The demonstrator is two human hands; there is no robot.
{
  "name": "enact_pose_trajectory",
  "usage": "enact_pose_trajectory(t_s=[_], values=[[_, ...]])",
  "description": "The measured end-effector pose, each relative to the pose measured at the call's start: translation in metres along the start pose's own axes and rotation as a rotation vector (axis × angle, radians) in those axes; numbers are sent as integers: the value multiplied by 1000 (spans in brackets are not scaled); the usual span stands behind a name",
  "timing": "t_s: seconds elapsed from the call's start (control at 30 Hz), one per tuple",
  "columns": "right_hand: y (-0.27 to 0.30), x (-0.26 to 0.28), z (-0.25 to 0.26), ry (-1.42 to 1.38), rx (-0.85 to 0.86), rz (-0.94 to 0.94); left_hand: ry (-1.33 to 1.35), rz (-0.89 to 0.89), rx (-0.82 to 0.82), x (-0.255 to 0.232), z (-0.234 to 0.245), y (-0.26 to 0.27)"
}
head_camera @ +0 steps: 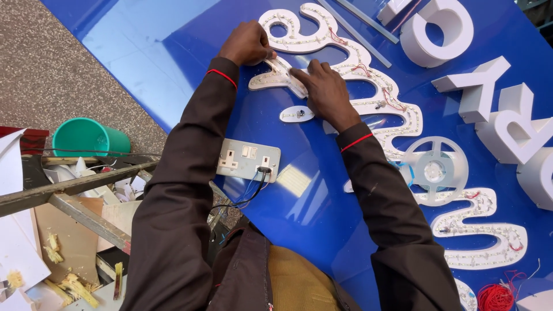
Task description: The person assembles a white LED sign by connecting wires to the letter components on a blue workbench. They use a utility knife to strip wire insulation and connect the wires to the LED strips inside the letters.
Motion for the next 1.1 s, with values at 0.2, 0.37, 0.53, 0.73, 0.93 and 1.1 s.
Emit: enact_pose_trajectory(t_s=[0.2,0.37,0.53,0.73,0.93,1.1], values=[[-15,7,0,104,85,4,119,1,-28,-8,7,9],[-25,6,5,-124,162,-25,230,120,41,-19,20,20],[-26,4,-11,-115,23,-65,267,87,49,-16,17,20],[-25,14,-23,49,-35,-43,208,75,5,-15,15,20],[-21,15,-28,110,-59,-30,-66,17,-341,41,-4,7],[-16,13,-29,56,-50,-34,89,0,-180,-2,-5,39]])
Point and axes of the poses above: each hand's wrist, its own y-axis away from the middle knuckle, its own z-axis out of the back of the hand, x = y × z, the point moved 7 cm from there along -y, towards the middle knuckle, and after that the axes turned 10 degrees about -z, right-handed, at the moved point
